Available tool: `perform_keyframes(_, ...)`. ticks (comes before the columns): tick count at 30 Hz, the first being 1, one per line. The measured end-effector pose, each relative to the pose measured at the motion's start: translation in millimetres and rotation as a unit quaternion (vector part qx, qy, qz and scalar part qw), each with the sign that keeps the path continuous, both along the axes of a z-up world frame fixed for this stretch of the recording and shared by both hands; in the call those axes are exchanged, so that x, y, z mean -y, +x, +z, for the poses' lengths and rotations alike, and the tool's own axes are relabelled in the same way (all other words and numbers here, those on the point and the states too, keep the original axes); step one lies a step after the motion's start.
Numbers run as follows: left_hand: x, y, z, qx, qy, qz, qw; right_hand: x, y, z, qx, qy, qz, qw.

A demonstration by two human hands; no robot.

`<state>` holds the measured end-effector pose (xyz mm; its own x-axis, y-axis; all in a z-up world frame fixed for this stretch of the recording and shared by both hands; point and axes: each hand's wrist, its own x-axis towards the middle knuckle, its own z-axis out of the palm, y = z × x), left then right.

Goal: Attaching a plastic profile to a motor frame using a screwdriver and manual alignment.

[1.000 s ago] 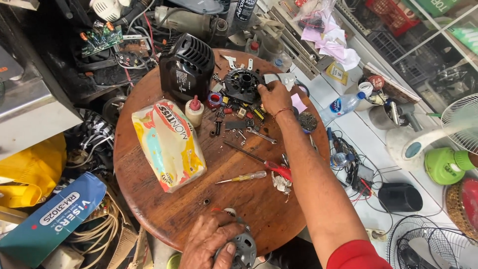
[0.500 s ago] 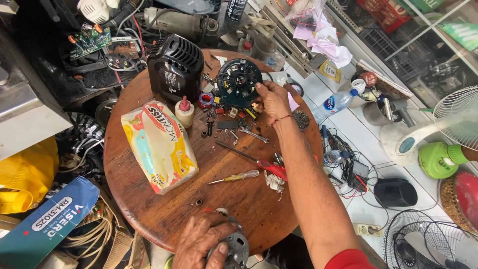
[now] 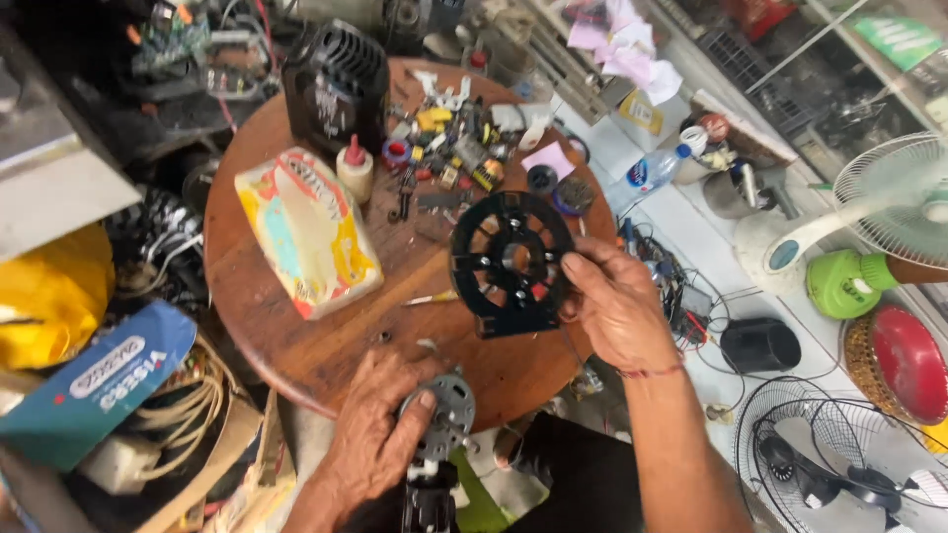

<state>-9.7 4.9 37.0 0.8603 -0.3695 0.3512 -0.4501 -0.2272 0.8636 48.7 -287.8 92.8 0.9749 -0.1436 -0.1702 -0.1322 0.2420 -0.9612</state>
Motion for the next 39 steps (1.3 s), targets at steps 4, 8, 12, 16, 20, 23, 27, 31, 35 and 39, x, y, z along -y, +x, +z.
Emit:
perform_keyframes(4,-5,-3,1,-0.010,0.001,-0.016,1.000,-7,-79,-3,0.054,0.064,0.032,0.996)
perform_keyframes(8,-9,-1,2,-0.013,-0.016,-0.032,0.999,-31,-137,-10,0.114,0.160,0.049,0.979)
perform_keyframes(12,-10,-1,4,-0.011,-0.016,-0.041,0.999,-58,-173,-36,0.091,0.069,0.014,0.993)
perform_keyframes(16,-14,4,4,-0.014,-0.012,-0.073,0.997,-62,-188,-75,0.050,0.030,-0.064,0.996)
perform_keyframes(20,-21,7,1,-0.049,-0.022,-0.102,0.993,-70,-183,-83,0.018,-0.004,-0.069,0.997)
perform_keyframes(23,-25,8,-2,-0.083,-0.039,-0.116,0.989,-71,-179,-89,0.026,-0.003,-0.065,0.998)
perform_keyframes(27,-30,12,7,-0.085,-0.110,-0.166,0.976,-79,-166,-79,0.020,-0.051,-0.034,0.998)
perform_keyframes(31,-32,15,12,-0.093,-0.097,-0.184,0.974,-76,-162,-94,0.004,-0.034,-0.038,0.999)
perform_keyframes(35,-33,16,14,-0.068,-0.068,-0.194,0.976,-79,-158,-94,-0.020,-0.040,-0.035,0.998)
perform_keyframes(39,-39,16,20,-0.110,-0.064,-0.198,0.972,-80,-159,-92,-0.007,-0.033,-0.022,0.999)
